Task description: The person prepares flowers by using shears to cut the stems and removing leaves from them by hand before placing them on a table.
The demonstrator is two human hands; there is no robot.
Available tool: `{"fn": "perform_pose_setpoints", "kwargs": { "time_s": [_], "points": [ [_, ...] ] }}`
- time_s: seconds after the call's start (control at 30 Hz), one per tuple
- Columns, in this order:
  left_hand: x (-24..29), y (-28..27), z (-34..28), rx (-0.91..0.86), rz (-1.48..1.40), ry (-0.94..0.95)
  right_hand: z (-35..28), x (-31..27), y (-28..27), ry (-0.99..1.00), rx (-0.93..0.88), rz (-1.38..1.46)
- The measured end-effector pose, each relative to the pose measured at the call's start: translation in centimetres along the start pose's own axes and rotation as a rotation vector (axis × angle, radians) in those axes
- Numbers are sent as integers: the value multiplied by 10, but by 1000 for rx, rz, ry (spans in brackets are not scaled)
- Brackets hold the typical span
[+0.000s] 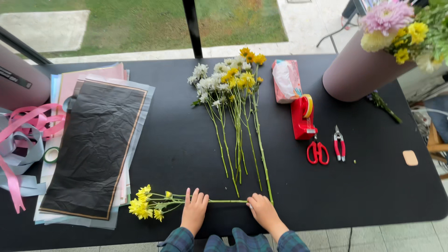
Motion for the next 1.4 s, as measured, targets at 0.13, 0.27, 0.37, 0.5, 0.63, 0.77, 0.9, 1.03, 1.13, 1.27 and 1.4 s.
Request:
{"fn": "perform_pose_setpoints", "kwargs": {
  "time_s": [0.13,0.27,0.37,0.5,0.63,0.77,0.9,1.03,1.13,1.27,1.4],
  "points": [
    [4,6,-3,-75,20,-24,-6,6,1,46,-79,71],
    [7,4,-2,-111,29,-46,-9,17,-20,200,1,58],
    [9,6,3,-146,47,-86,-17,21,-31,209,190,-3],
    [11,-1,5,-149,66,-147,-28,27,-25,229,302,-43],
    [10,8,5,-147,86,-122,-26,33,-20,242,259,129],
    [-5,-1,12,-96,51,-171,-24,41,-31,302,257,320],
    [-20,-7,19,-60,17,-236,-29,60,-46,422,377,429],
    [-24,-6,22,-153,-46,-255,-34,72,-68,536,452,437],
    [-22,-8,22,-83,-81,-226,-40,82,-71,642,439,490],
    [-17,-8,20,-61,-123,-205,-50,90,-72,647,473,486],
    [-9,-14,20,-48,-145,-144,-67,104,-70,783,484,491]
  ]
}}
Point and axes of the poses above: each hand's wrist, its own z-axis towards the middle knuckle, its own y-axis out of the palm, x = y × z, the point moved 10 cm from there along z, towards the middle knuckle, and after that the axes turned 1 degree about y, right-handed, at the moved point
